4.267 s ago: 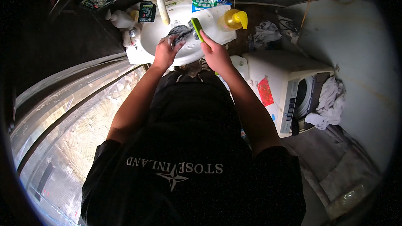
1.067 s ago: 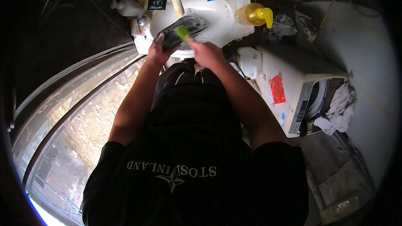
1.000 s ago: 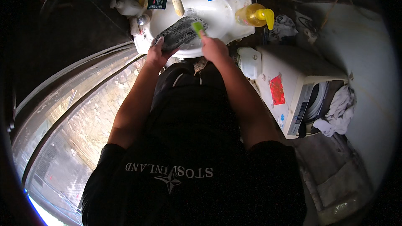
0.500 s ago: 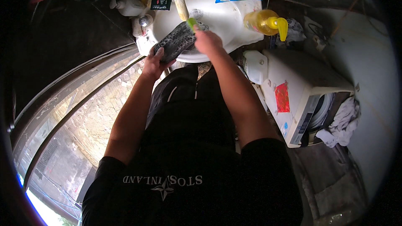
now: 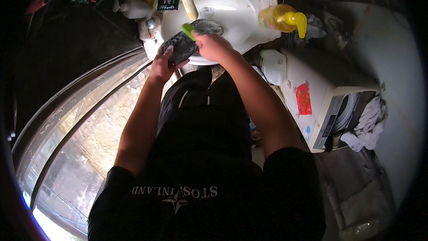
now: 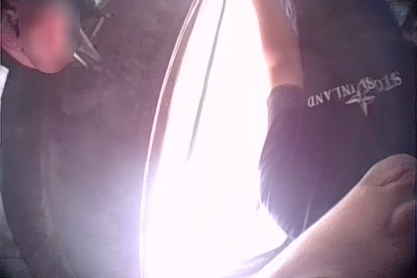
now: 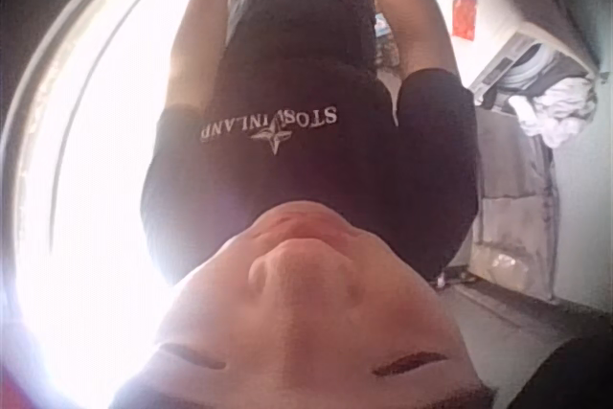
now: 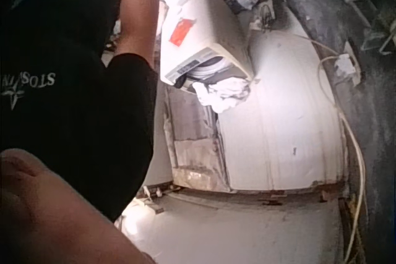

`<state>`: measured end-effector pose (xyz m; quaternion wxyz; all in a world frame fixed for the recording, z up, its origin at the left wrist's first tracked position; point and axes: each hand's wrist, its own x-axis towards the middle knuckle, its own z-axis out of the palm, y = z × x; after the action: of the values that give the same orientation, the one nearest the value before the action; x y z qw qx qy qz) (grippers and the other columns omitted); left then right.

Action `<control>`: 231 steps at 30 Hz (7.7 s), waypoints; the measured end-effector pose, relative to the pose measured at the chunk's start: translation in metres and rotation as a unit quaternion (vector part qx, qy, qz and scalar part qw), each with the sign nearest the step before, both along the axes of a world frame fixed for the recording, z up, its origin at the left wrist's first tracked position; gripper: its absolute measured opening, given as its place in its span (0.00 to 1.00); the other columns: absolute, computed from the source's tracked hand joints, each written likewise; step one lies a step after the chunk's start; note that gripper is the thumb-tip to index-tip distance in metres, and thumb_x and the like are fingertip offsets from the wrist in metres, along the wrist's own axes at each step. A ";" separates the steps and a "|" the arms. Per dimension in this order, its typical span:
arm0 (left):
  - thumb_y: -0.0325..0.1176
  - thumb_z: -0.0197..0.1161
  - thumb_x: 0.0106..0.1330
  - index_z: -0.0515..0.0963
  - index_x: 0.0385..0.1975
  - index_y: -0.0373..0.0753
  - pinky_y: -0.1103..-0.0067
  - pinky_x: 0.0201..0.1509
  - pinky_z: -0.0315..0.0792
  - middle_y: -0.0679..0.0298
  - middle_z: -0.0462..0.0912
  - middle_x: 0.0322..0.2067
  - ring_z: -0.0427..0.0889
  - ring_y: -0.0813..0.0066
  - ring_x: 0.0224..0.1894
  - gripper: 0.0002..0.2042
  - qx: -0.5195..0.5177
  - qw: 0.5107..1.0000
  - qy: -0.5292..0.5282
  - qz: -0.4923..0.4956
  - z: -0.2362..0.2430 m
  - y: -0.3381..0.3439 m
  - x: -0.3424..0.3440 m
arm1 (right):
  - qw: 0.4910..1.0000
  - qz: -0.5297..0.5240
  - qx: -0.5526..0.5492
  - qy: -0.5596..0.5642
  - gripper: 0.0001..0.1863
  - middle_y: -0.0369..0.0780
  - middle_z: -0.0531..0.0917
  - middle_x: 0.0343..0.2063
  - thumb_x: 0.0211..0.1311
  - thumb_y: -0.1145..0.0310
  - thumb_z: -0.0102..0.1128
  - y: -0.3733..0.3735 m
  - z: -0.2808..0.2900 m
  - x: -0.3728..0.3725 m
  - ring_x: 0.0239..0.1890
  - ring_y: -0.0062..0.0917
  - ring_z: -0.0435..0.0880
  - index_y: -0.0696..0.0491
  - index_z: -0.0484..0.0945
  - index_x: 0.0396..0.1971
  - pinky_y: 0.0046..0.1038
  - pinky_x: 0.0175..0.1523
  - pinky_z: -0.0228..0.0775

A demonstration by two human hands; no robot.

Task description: The person scrubs a black shoe with a green brush and soap in a white sink. They repeatedly scrub the shoe's surface and rinse it under running water from the faucet.

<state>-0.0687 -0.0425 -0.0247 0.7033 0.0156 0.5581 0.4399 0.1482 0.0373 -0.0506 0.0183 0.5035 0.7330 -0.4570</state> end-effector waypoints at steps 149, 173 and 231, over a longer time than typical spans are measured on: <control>0.32 0.50 0.71 0.65 0.71 0.48 0.59 0.78 0.55 0.49 0.51 0.77 0.51 0.43 0.78 0.27 0.183 0.551 0.667 -0.467 0.001 -0.019 0.055 | 0.830 0.062 0.464 -0.304 0.20 0.49 0.86 0.41 0.69 0.67 0.50 0.254 -0.144 -0.007 0.41 0.40 0.88 0.56 0.74 0.58 0.38 0.45 0.83; 0.36 0.46 0.78 0.78 0.49 0.31 0.63 0.53 0.77 0.53 0.83 0.43 0.83 0.57 0.46 0.16 0.026 0.987 -0.050 0.151 -0.045 0.089 0.102 | 0.676 -0.423 -0.447 0.406 0.12 0.34 0.87 0.38 0.71 0.58 0.63 0.043 -0.014 -0.019 0.42 0.22 0.85 0.49 0.83 0.46 0.28 0.51 0.77; 0.61 0.45 0.75 0.75 0.45 0.50 0.67 0.41 0.76 0.68 0.80 0.36 0.80 0.67 0.36 0.22 0.227 0.921 -0.273 0.161 -0.140 0.098 0.095 | 0.917 -0.276 -0.132 0.255 0.18 0.38 0.78 0.45 0.69 0.54 0.58 0.050 -0.044 -0.063 0.52 0.28 0.75 0.53 0.78 0.48 0.31 0.59 0.68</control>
<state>0.0268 0.0553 -0.1651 0.7253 -0.0360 0.2248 0.6497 0.0848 0.0872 -0.0944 -0.2301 0.5452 0.4775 -0.6495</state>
